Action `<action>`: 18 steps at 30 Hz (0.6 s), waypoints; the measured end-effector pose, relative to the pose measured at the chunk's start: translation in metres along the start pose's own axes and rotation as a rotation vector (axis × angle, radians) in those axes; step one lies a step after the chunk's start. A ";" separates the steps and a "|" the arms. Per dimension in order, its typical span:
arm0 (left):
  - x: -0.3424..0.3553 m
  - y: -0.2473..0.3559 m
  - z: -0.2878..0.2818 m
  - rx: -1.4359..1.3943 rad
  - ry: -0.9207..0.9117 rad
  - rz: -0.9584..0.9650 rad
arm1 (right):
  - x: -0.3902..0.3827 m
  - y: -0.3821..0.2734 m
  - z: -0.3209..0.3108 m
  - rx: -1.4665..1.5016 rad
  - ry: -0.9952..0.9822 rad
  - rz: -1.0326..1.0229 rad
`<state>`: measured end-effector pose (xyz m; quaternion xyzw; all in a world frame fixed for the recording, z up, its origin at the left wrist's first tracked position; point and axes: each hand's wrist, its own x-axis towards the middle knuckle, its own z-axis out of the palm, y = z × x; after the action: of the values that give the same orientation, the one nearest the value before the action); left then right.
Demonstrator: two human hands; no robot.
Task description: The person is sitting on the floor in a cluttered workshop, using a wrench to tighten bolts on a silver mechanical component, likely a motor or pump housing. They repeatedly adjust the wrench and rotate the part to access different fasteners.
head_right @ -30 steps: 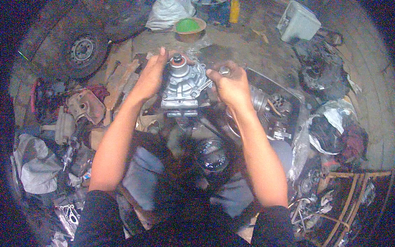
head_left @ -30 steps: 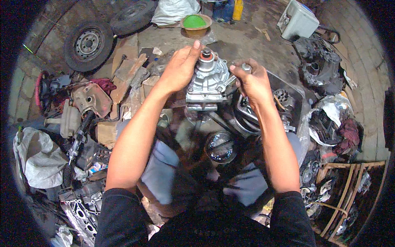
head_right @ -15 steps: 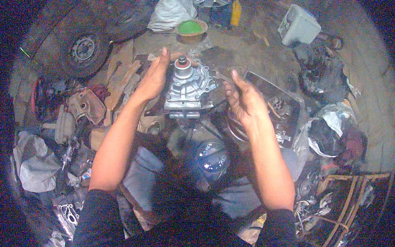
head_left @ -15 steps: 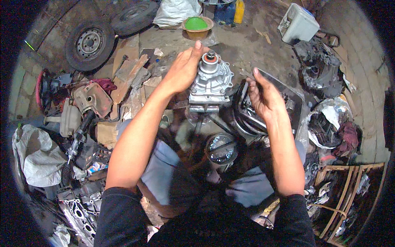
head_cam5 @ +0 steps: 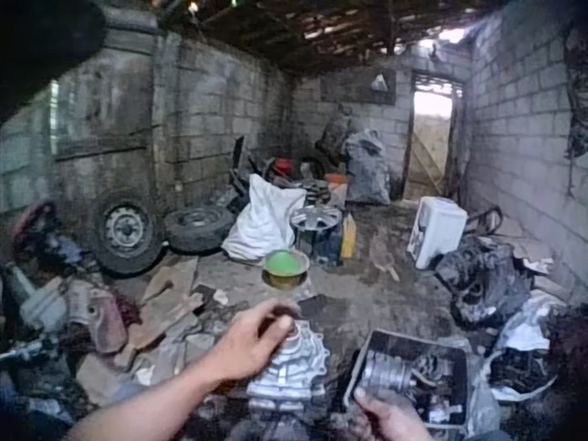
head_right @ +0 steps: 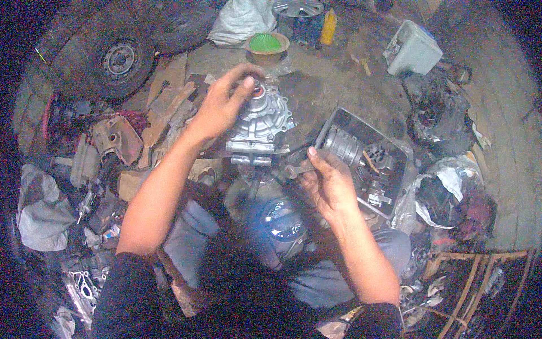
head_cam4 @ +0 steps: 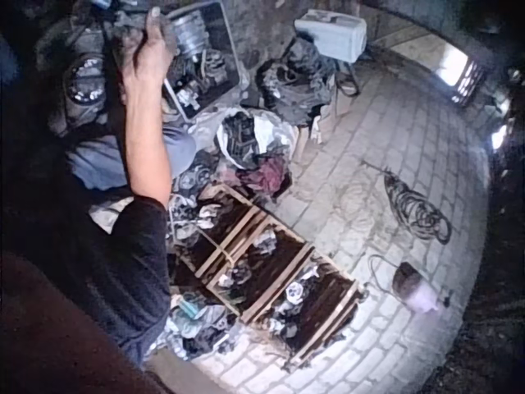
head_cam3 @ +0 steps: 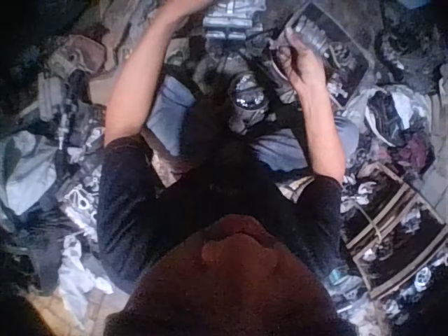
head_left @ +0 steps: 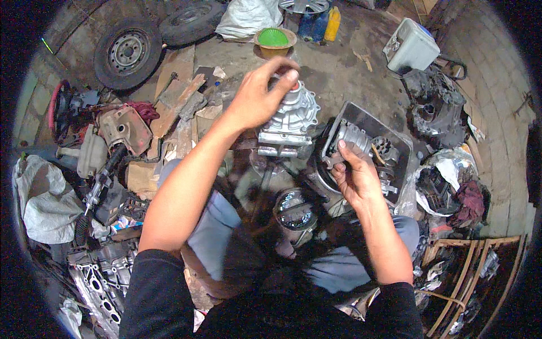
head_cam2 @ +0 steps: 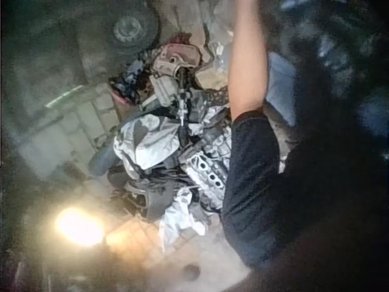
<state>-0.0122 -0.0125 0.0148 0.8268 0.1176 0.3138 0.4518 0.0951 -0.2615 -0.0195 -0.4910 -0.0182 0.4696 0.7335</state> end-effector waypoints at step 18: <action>-0.028 0.007 -0.015 0.381 -0.185 0.354 | -0.019 0.021 0.032 -0.646 0.096 -0.770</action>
<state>-0.0438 -0.0200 0.0145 0.9297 -0.0137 0.2834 0.2349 0.0547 -0.2512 -0.0106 -0.6716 -0.3087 0.1120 0.6642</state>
